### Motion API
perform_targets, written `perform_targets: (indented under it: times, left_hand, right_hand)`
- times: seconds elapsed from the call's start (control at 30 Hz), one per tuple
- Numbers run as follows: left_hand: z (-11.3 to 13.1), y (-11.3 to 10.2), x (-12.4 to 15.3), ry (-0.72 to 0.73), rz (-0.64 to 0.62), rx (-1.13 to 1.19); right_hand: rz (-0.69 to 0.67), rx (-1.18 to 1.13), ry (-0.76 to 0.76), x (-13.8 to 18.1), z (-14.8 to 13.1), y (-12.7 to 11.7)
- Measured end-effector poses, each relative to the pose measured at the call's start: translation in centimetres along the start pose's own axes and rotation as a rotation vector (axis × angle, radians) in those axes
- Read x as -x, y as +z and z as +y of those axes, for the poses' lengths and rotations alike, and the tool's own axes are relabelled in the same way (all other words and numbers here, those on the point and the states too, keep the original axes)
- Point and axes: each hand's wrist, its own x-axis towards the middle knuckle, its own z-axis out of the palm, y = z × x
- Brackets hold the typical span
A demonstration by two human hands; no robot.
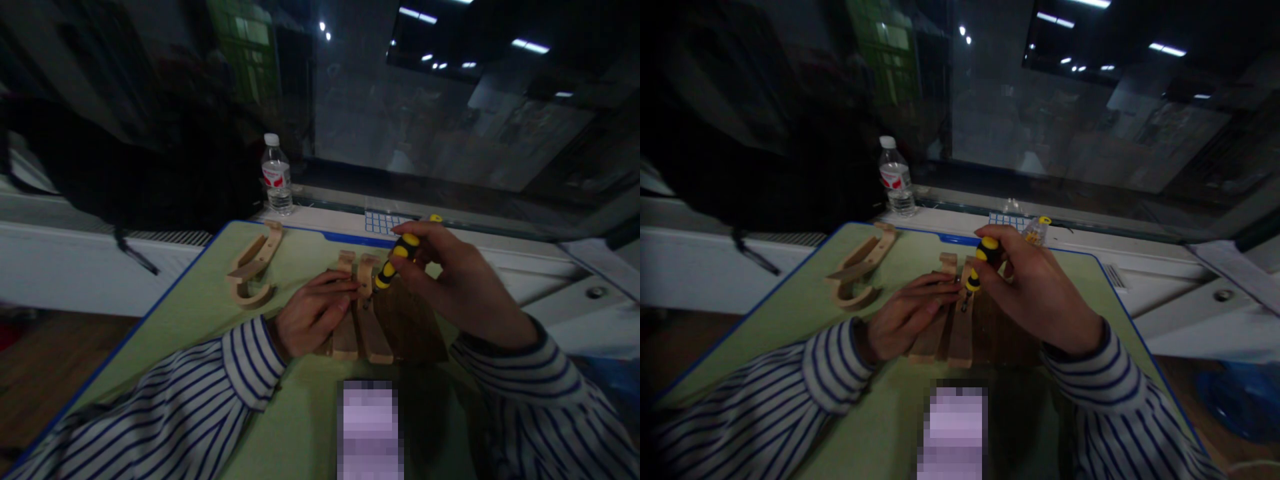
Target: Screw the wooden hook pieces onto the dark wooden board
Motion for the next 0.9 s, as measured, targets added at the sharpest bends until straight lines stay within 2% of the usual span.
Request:
perform_targets:
  times: [0.63,0.9]
  left_hand:
    - [0.66,-0.41,-0.2,-0.054,-0.039,0.003]
    - [0.05,-0.01,0.02,-0.01,-0.005,-0.003]
  right_hand:
    - [-0.037,0.0,-0.013,-0.17,-0.47,-0.11]
    - [-0.054,-0.012,-0.01,-0.24,-0.62,-0.16]
